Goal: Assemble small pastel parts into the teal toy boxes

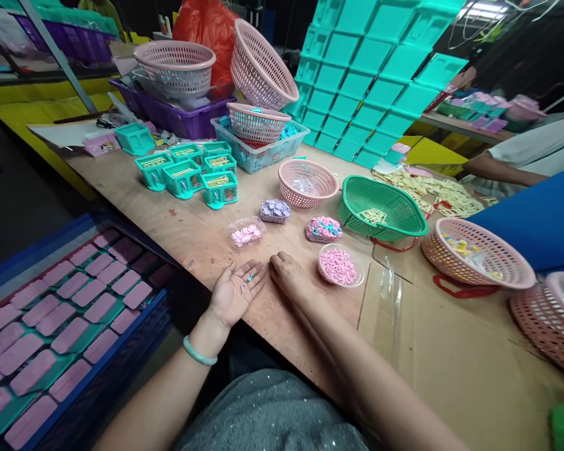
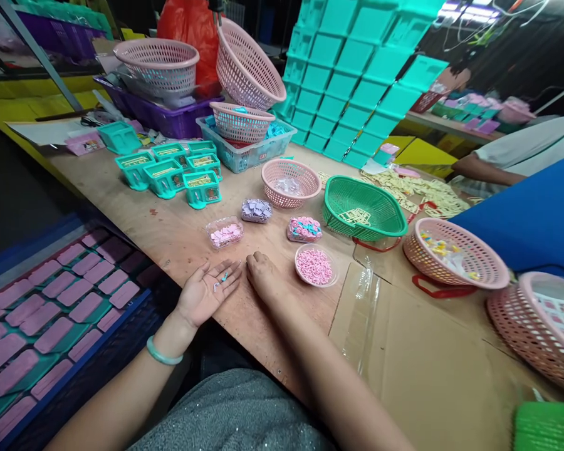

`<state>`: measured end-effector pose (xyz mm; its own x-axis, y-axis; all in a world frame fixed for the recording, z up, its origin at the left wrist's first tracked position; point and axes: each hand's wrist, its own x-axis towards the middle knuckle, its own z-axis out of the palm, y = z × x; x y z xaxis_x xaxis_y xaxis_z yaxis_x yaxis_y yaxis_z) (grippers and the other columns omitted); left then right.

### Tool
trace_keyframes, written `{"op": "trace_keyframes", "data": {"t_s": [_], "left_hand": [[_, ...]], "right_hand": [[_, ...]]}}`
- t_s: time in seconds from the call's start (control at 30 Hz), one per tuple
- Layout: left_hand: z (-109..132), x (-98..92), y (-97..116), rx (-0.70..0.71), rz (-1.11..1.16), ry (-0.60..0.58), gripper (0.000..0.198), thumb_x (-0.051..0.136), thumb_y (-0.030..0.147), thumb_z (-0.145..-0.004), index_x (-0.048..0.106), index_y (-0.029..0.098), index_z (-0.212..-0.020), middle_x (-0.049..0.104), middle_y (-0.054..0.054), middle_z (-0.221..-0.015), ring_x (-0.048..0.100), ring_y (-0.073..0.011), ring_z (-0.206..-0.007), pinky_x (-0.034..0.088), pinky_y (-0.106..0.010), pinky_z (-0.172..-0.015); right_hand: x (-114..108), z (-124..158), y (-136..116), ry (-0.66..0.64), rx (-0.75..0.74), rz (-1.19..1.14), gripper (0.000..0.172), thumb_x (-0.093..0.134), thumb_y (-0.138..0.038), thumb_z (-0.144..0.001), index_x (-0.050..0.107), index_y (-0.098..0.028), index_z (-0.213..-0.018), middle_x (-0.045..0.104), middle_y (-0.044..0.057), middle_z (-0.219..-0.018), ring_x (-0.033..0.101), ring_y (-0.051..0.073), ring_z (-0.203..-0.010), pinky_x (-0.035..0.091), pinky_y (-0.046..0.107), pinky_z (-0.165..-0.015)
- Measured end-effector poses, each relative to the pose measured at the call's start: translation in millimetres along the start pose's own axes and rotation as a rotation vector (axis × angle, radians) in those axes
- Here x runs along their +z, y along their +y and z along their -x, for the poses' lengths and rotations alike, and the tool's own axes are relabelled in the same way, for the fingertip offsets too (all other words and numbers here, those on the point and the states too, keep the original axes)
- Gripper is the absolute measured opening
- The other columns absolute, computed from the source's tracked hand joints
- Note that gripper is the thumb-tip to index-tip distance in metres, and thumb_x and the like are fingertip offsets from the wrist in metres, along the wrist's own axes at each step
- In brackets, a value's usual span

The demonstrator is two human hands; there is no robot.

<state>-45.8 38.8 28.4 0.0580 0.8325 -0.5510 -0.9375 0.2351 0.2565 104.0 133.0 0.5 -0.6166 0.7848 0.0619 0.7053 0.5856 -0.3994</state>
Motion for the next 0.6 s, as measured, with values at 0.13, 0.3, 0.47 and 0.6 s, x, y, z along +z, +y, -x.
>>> {"op": "trace_keyframes", "data": {"t_s": [0.13, 0.3, 0.47, 0.6], "left_hand": [[-8.2, 0.1, -7.3, -0.013, 0.031, -0.034, 0.038, 0.039, 0.034, -0.101, 0.068, 0.010, -0.103, 0.074, -0.014, -0.101, 0.072, -0.0205, -0.092, 0.056, -0.034, -0.088], [-16.4, 1.3, -10.7, -0.020, 0.078, -0.086, 0.037, 0.036, 0.026, -0.102, 0.069, 0.009, -0.095, 0.072, -0.010, -0.086, 0.069, -0.0162, -0.079, 0.055, -0.030, -0.083], [-13.9, 1.1, -10.5, -0.085, 0.014, -0.079, 0.044, 0.032, 0.031, -0.104, 0.069, 0.007, -0.106, 0.074, -0.014, -0.101, 0.070, -0.0200, -0.090, 0.055, -0.032, -0.086], [-8.5, -2.5, -12.3, -0.108, -0.011, -0.075, 0.043, 0.033, 0.027, -0.104, 0.070, 0.005, -0.107, 0.075, -0.013, -0.097, 0.071, -0.0172, -0.084, 0.055, -0.030, -0.084]], "right_hand": [[-19.0, 6.5, -17.4, 0.048, -0.017, -0.397, 0.010, 0.059, -0.010, -0.087, 0.065, -0.018, -0.092, 0.066, 0.004, -0.088, 0.061, 0.016, -0.080, 0.048, 0.028, -0.075], [-24.7, 12.5, -22.1, 0.066, -0.198, -0.577, 0.018, 0.057, -0.016, -0.093, 0.071, -0.020, -0.104, 0.063, 0.004, -0.089, 0.062, 0.016, -0.082, 0.050, 0.028, -0.075], [-14.7, 15.9, -7.4, 0.045, -0.290, -0.427, 0.018, 0.057, -0.015, -0.093, 0.071, -0.020, -0.103, 0.057, 0.005, -0.089, 0.058, 0.016, -0.080, 0.049, 0.029, -0.073], [-12.1, 23.3, -8.4, -0.007, -0.271, -0.467, 0.013, 0.058, -0.012, -0.091, 0.069, -0.019, -0.093, 0.058, 0.004, -0.089, 0.058, 0.015, -0.080, 0.049, 0.028, -0.073]]}}
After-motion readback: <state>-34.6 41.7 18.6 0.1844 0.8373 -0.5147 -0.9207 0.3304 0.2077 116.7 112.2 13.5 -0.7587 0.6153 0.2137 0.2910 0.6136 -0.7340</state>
